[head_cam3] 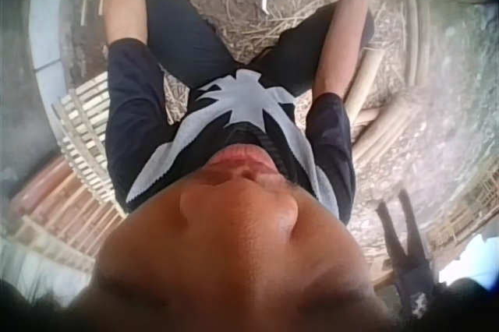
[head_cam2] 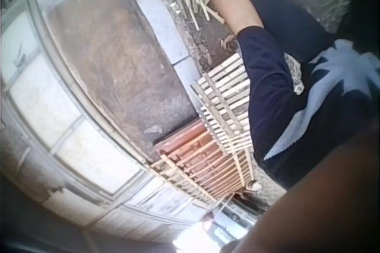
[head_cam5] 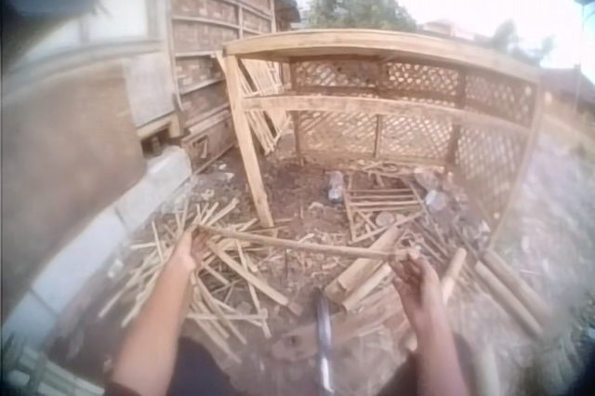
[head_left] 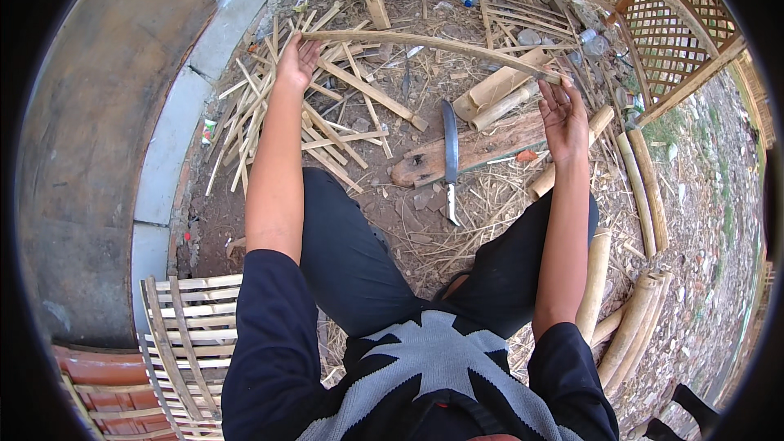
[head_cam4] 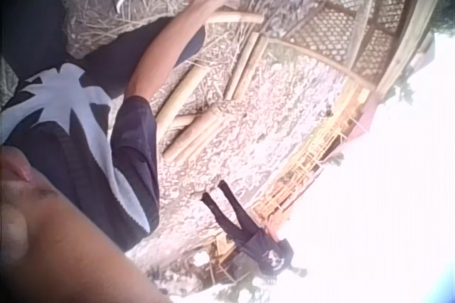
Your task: The person shaves a strip of bamboo using a knife, holding the bamboo piece and repeatedly sliding the blade along its length to smooth it.
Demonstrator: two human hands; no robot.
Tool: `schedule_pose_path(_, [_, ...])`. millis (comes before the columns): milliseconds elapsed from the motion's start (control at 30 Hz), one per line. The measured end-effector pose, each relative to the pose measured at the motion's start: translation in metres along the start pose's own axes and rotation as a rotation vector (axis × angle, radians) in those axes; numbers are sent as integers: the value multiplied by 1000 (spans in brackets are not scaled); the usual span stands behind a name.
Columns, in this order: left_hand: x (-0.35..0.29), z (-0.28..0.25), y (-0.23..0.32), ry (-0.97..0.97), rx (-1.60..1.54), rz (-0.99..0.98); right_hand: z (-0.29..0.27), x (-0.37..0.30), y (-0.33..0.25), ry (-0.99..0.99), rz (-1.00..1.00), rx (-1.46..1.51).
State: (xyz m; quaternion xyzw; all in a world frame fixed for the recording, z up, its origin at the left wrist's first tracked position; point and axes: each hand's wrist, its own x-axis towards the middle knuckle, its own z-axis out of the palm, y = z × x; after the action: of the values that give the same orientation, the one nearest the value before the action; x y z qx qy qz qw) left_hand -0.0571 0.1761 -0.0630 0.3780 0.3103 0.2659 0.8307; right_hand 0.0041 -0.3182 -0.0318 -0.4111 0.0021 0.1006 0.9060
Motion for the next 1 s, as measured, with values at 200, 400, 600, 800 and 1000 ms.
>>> schedule_pose_path(200, [-1, 2, 1, -49, 23, 39, 3, -1, -2, -36, -19, 43])
schedule_pose_path(400, [-8, 6, 3, -87, 24, 47, 3, 0, -2, -20, -39, 87])
schedule_pose_path(600, [-9, 8, 3, -135, 16, 66, 3, 1, -1, -26, -55, 94])
schedule_pose_path(800, [-9, 8, 2, -117, 6, 73, 1, 3, 0, -3, -45, 101])
schedule_pose_path(1000, [-9, 9, 1, -103, -12, 61, -1, 3, 3, 42, -45, 107])
